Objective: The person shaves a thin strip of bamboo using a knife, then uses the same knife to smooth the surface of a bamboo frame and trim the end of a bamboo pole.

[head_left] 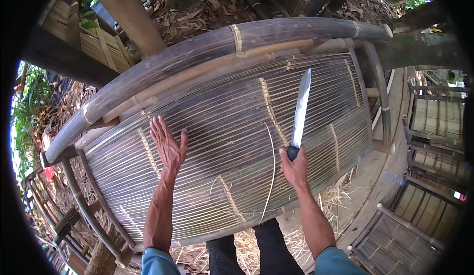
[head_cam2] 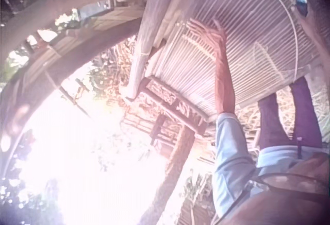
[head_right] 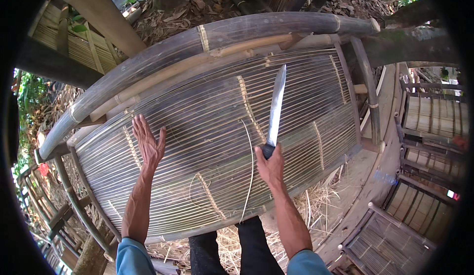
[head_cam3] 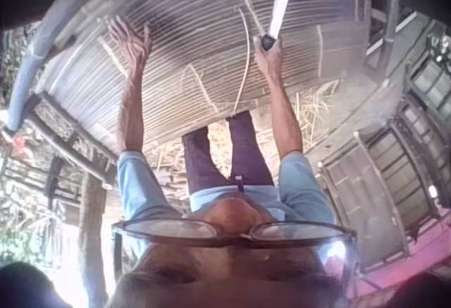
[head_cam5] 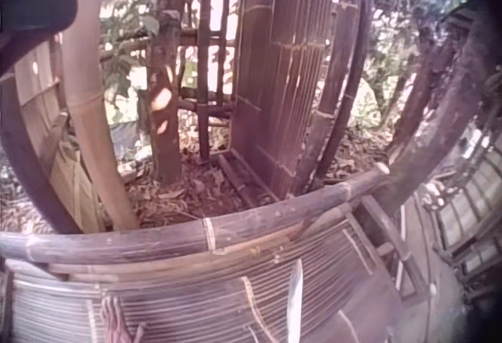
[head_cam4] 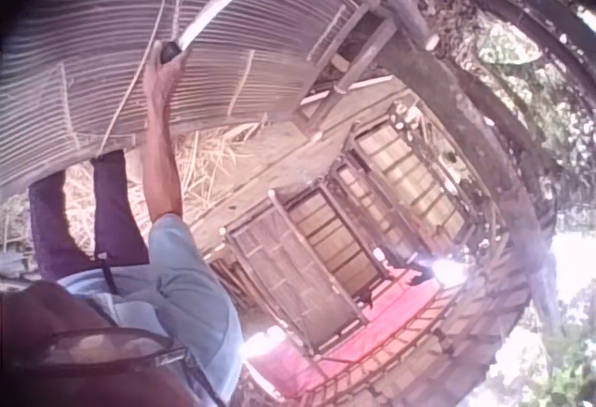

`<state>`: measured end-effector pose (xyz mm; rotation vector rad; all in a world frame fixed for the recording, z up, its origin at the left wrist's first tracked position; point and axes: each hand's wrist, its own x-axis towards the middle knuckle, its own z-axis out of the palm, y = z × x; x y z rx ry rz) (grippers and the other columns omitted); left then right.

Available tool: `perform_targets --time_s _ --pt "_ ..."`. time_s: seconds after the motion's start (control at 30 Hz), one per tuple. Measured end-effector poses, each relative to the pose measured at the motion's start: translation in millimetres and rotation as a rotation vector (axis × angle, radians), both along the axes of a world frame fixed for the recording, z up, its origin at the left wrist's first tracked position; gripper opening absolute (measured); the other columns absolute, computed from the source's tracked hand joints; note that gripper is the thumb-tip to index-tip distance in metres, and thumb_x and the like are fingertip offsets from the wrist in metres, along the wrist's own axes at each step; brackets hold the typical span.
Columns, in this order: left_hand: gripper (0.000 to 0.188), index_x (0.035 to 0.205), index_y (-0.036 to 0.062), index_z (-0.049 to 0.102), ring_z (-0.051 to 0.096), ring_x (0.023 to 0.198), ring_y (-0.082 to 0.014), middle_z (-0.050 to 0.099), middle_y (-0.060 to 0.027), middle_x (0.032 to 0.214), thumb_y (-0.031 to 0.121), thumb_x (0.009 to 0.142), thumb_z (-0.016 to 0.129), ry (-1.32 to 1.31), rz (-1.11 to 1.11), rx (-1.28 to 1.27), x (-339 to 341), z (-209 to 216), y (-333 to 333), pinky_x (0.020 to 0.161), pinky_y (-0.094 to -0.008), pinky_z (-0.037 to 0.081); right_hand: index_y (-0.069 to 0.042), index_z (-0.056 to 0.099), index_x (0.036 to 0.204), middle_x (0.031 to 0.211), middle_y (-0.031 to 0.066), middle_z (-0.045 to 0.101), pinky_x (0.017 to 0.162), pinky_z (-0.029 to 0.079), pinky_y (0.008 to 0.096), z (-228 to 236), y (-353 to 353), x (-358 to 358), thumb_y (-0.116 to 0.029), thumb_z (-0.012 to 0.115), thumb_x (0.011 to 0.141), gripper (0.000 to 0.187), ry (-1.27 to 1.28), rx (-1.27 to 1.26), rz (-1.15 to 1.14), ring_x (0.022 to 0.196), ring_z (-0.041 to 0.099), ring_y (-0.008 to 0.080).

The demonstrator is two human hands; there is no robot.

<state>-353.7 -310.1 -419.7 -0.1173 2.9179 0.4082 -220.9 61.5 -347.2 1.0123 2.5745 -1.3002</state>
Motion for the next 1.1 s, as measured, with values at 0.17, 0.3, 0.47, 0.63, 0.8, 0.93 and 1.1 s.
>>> perform_targets --time_s 0.17,0.3,0.47,0.63,0.8,0.93,1.1 --pt "0.083 0.16 -0.0019 0.018 0.012 0.156 -0.0397 0.019 -0.0255 0.166 0.05 0.102 0.047 0.227 -0.136 0.152 -40 12 29 0.127 -0.0501 0.008 0.001 0.053 0.105 0.074 0.0131 0.064 0.06 0.051 0.0437 19 24 -11 -0.035 0.072 0.094 0.042 -0.195 0.117 0.052 0.066 0.066 0.0299" --pt "0.08 0.159 -0.0027 0.021 0.017 0.154 -0.0416 0.024 -0.0261 0.164 0.05 0.104 0.044 0.044 -0.076 0.128 -72 1 49 0.126 -0.0518 0.012 0.003 0.051 0.108 0.08 0.0172 0.066 0.061 0.051 0.045 13 34 -39 -0.035 0.072 0.095 0.046 -0.2 0.069 -0.018 0.07 0.068 0.0323" --pt "0.085 0.157 -0.0069 0.024 0.02 0.153 -0.0432 0.026 -0.0281 0.163 0.057 0.103 0.041 -0.024 -0.064 0.112 -82 -25 46 0.124 -0.0541 0.016 0.007 0.041 0.121 0.068 0.0065 0.057 0.042 0.047 0.0308 -24 31 -88 -0.032 0.072 0.096 0.056 -0.008 0.154 -0.099 0.051 0.059 0.0156" --pt "0.084 0.156 -0.0035 0.031 0.025 0.151 -0.0446 0.031 -0.0293 0.16 0.06 0.101 0.041 -0.238 -0.083 0.019 -110 -26 38 0.12 -0.0548 0.024 0.003 0.045 0.109 0.068 0.0085 0.06 0.042 0.05 0.0336 -22 29 -102 -0.019 0.07 0.095 0.037 -0.294 -0.166 -0.016 0.049 0.061 0.0165" --pt "0.076 0.157 0.0127 0.037 0.029 0.148 -0.0473 0.034 -0.0301 0.157 0.06 0.099 0.048 -0.388 -0.397 0.023 -113 -10 22 0.116 -0.0576 0.03 0.002 0.049 0.104 0.071 0.0081 0.061 0.043 0.05 0.0319 23 41 -31 -0.017 0.074 0.091 0.034 -0.122 -0.324 -0.079 0.051 0.061 0.0152" --pt "0.076 0.154 0.0072 0.039 0.032 0.145 -0.0508 0.034 -0.0314 0.157 0.05 0.095 0.062 -0.292 -0.388 -0.007 7 7 12 0.115 -0.0606 0.032 0.001 0.053 0.103 0.075 0.0174 0.064 0.063 0.053 0.0464 49 48 59 -0.026 0.082 0.081 0.045 -0.152 0.068 0.086 0.069 0.067 0.0377" --pt "0.05 0.125 -0.0043 0.065 0.055 0.127 -0.0458 0.057 -0.0329 0.134 0.024 0.085 0.073 -0.158 -0.244 0.366 145 41 -3 0.106 -0.0508 0.045 -0.009 0.056 0.11 0.087 0.0208 0.069 0.071 0.052 0.0549 84 25 189 -0.032 0.077 0.082 0.042 -0.325 0.267 -0.032 0.083 0.068 0.0451"
